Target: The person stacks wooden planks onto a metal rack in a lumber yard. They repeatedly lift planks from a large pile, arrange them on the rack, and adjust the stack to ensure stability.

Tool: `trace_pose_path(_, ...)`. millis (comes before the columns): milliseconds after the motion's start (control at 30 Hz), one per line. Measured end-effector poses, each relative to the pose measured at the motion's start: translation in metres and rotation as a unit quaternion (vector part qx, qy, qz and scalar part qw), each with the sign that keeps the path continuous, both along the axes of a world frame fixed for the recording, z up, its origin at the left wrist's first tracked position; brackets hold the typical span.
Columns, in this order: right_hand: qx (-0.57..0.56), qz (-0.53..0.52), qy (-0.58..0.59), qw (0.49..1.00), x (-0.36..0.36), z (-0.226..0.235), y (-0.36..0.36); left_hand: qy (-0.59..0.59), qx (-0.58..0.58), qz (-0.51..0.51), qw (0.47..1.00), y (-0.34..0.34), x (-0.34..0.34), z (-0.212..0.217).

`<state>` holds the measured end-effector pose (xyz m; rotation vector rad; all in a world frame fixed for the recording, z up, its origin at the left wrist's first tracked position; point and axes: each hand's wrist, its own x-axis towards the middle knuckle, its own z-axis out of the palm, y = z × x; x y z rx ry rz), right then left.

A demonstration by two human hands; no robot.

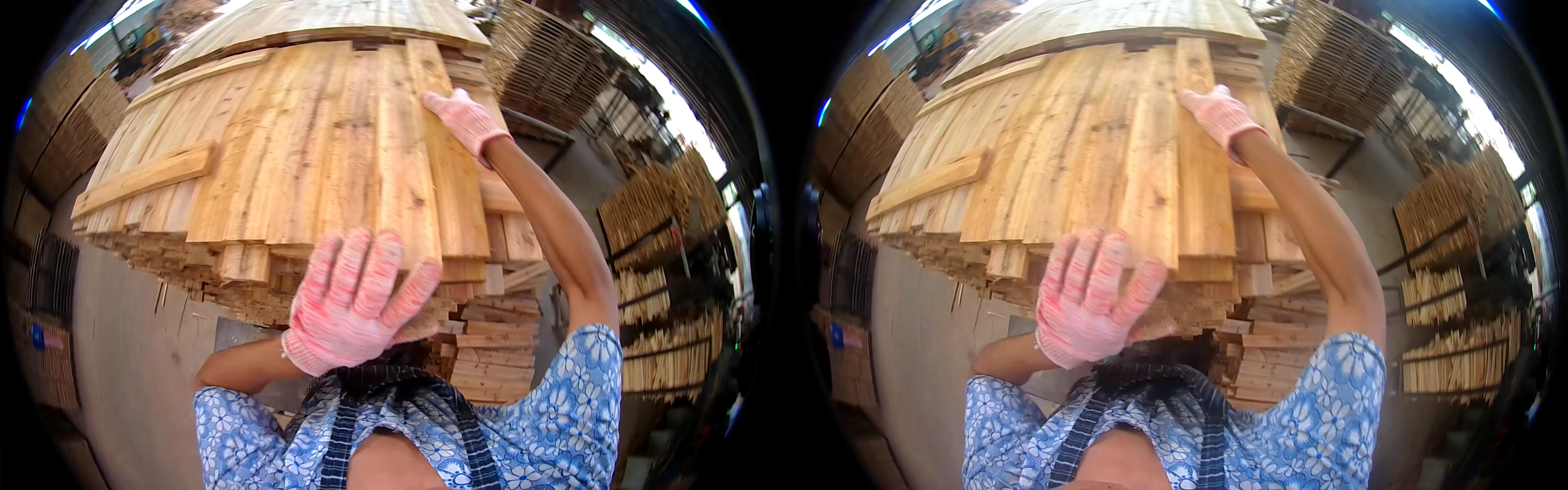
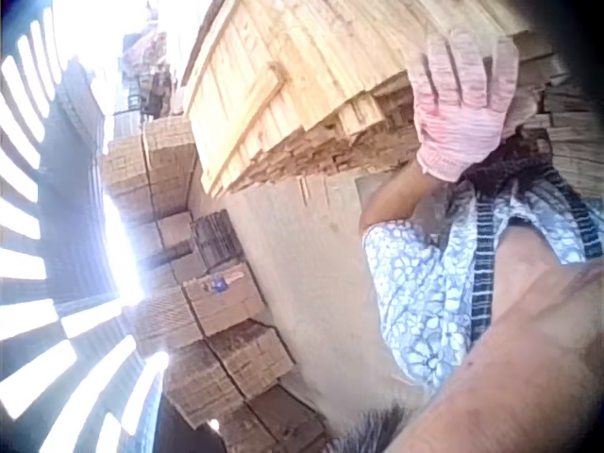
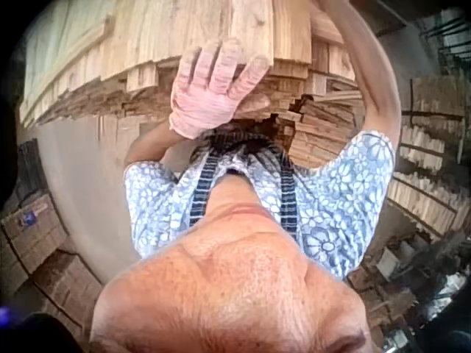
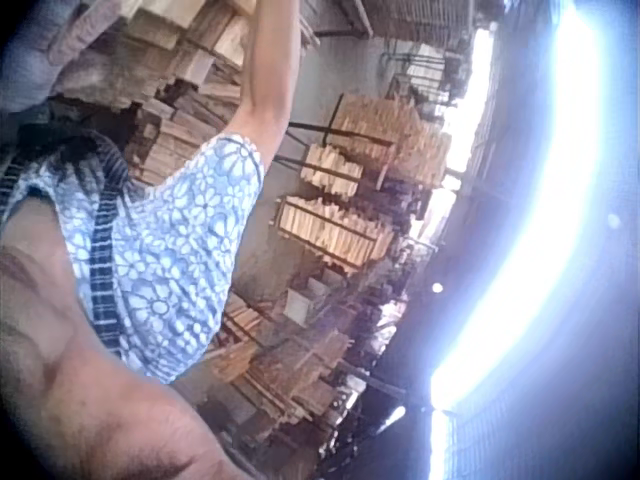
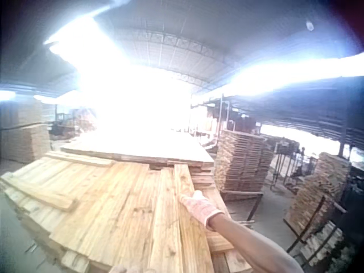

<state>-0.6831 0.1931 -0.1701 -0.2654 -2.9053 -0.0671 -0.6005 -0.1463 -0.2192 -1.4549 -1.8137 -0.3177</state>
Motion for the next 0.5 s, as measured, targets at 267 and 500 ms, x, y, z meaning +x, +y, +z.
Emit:
trace_pose_path(267, -0.277, -0.148, 0.047, 0.948, -0.030, 0.002, 0.002, 0.018, 0.037, 0.034, 0.999, 0.026, -0.029, -0.004)
trace_pose_path(500, -0.192, 0.036, 0.061, 0.979, -0.034, -0.018, 0.056, -0.025, 0.036, 0.028, 0.999, 0.047, -0.073, 0.010)
